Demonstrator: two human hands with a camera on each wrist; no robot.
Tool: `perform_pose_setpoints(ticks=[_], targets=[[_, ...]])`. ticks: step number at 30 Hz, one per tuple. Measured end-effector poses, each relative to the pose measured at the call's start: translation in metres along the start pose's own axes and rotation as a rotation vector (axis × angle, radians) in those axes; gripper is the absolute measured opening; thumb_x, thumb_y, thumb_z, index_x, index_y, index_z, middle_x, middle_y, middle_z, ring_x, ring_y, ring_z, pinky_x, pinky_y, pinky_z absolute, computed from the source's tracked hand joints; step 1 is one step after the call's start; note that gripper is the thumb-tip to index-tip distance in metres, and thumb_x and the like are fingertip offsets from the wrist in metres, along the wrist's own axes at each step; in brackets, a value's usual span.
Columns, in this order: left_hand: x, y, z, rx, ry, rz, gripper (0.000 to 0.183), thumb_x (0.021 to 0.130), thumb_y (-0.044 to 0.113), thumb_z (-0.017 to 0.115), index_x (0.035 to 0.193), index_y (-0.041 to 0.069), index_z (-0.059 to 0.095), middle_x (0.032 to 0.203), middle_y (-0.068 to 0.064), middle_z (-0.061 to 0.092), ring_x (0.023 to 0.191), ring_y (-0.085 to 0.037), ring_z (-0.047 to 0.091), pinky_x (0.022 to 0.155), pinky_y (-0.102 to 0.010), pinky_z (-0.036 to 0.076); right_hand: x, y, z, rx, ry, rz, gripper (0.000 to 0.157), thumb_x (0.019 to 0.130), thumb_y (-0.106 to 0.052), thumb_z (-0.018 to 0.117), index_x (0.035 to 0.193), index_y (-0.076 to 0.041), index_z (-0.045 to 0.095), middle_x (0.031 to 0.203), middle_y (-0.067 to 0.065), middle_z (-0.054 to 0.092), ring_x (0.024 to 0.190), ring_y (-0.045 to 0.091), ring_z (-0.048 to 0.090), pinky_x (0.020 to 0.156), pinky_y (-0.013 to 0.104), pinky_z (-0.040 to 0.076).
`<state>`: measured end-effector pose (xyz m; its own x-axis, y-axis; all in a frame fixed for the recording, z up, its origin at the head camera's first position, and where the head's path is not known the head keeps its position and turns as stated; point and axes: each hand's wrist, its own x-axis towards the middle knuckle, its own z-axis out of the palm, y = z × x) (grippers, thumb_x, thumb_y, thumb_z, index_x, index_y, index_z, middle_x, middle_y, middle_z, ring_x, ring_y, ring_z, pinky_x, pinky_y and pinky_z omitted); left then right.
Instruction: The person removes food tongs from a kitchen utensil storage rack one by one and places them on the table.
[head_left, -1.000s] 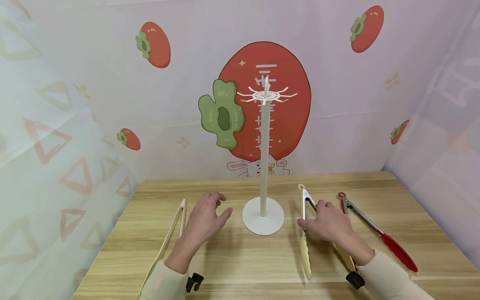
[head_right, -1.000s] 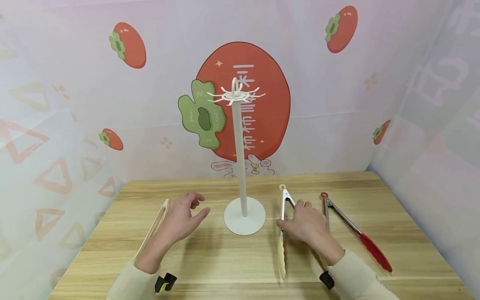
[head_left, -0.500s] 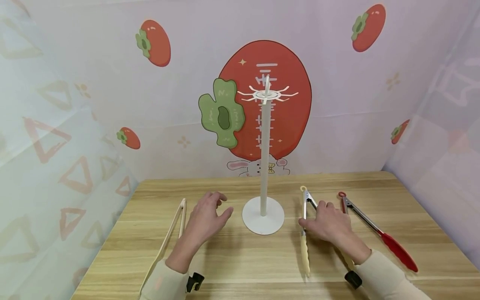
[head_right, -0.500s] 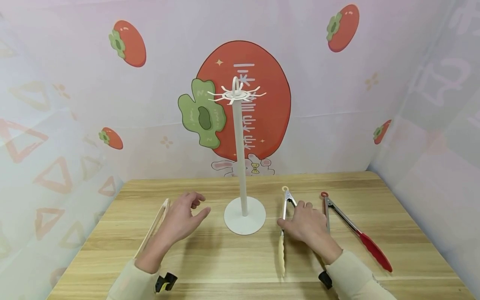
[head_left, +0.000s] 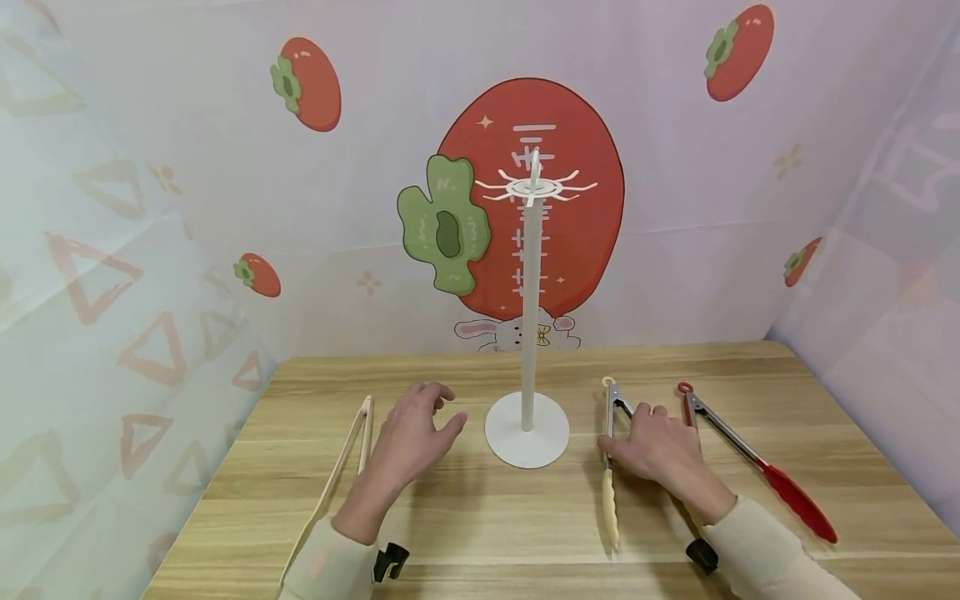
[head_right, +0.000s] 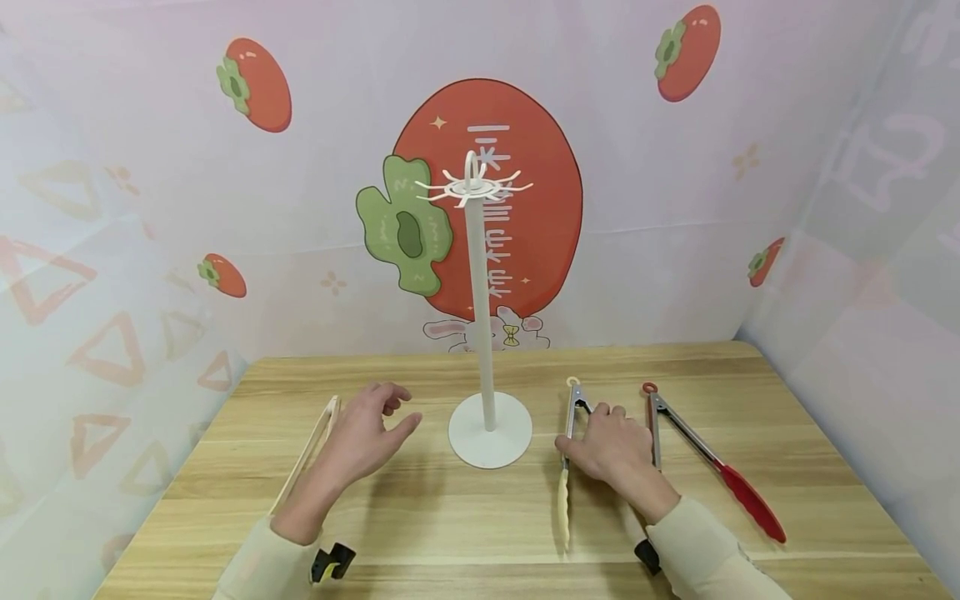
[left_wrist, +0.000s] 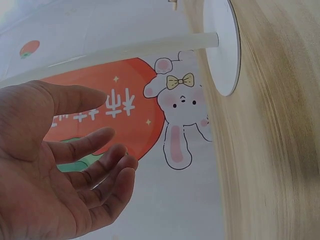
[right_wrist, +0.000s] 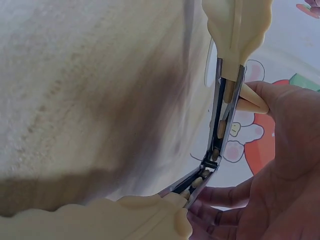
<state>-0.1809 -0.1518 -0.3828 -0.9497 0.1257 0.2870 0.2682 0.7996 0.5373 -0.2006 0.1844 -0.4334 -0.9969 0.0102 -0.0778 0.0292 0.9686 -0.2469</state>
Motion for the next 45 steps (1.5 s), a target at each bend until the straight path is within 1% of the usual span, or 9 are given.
perform_pose_setpoints(ticks=[9, 19, 22, 29, 33, 37, 45], targets=[[0.0, -0.001, 0.001, 0.01, 0.004, -0.013, 0.028, 0.088, 0.027, 0.077, 0.108, 0.008, 0.07, 0.098, -0.005, 0.062, 0.087, -0.023, 0.059, 0.069, -0.042, 0.049, 0.002, 0.002, 0.004, -0.02, -0.006, 0.011, 0.081, 0.084, -0.06, 0.064, 0.113, 0.016, 0.056, 0.097, 0.027, 0.057, 0.078, 0.039, 0.059, 0.06, 0.051, 0.049], [-0.003, -0.005, 0.004, 0.032, 0.009, -0.003, 0.03, 0.089, 0.024, 0.077, 0.111, 0.005, 0.07, 0.104, -0.011, 0.064, 0.094, -0.027, 0.06, 0.073, -0.045, 0.051, 0.003, 0.003, 0.007, -0.019, -0.014, 0.015, 0.078, 0.084, -0.059, 0.064, 0.11, 0.015, 0.056, 0.095, 0.027, 0.056, 0.075, 0.038, 0.057, 0.06, 0.052, 0.048], [-0.004, -0.006, 0.005, 0.04, 0.008, -0.002, 0.03, 0.09, 0.023, 0.076, 0.112, 0.004, 0.069, 0.104, -0.012, 0.064, 0.094, -0.028, 0.06, 0.072, -0.044, 0.051, 0.003, 0.004, 0.008, -0.019, -0.012, 0.016, 0.077, 0.084, -0.058, 0.064, 0.109, 0.014, 0.056, 0.094, 0.026, 0.056, 0.075, 0.038, 0.057, 0.06, 0.051, 0.048], [-0.007, -0.009, 0.008, 0.059, 0.013, 0.003, 0.031, 0.089, 0.023, 0.077, 0.112, 0.004, 0.069, 0.099, -0.008, 0.062, 0.091, -0.027, 0.058, 0.071, -0.042, 0.05, 0.004, 0.006, 0.011, -0.008, -0.012, 0.017, 0.075, 0.085, -0.057, 0.064, 0.108, 0.013, 0.054, 0.093, 0.027, 0.055, 0.074, 0.037, 0.056, 0.06, 0.051, 0.047], [-0.008, -0.01, 0.008, 0.06, 0.014, 0.0, 0.031, 0.089, 0.023, 0.076, 0.113, 0.004, 0.069, 0.099, -0.009, 0.063, 0.09, -0.027, 0.058, 0.071, -0.042, 0.049, 0.004, 0.006, 0.013, -0.006, -0.003, 0.023, 0.075, 0.084, -0.057, 0.064, 0.109, 0.013, 0.055, 0.095, 0.027, 0.056, 0.077, 0.039, 0.056, 0.062, 0.053, 0.047], [-0.009, -0.012, 0.009, 0.065, 0.014, -0.005, 0.032, 0.089, 0.023, 0.077, 0.113, 0.004, 0.068, 0.098, -0.01, 0.063, 0.087, -0.026, 0.058, 0.07, -0.041, 0.049, 0.004, 0.005, 0.014, -0.013, 0.008, 0.025, 0.075, 0.084, -0.057, 0.064, 0.109, 0.013, 0.055, 0.094, 0.027, 0.056, 0.076, 0.04, 0.056, 0.061, 0.053, 0.046], [-0.012, -0.015, 0.01, 0.067, 0.016, -0.012, 0.026, 0.088, 0.023, 0.077, 0.104, 0.004, 0.07, 0.097, -0.008, 0.063, 0.082, -0.021, 0.057, 0.068, -0.038, 0.05, 0.003, 0.004, 0.016, -0.021, 0.029, 0.008, 0.076, 0.085, -0.057, 0.064, 0.11, 0.014, 0.055, 0.092, 0.028, 0.055, 0.072, 0.038, 0.055, 0.058, 0.051, 0.046]])
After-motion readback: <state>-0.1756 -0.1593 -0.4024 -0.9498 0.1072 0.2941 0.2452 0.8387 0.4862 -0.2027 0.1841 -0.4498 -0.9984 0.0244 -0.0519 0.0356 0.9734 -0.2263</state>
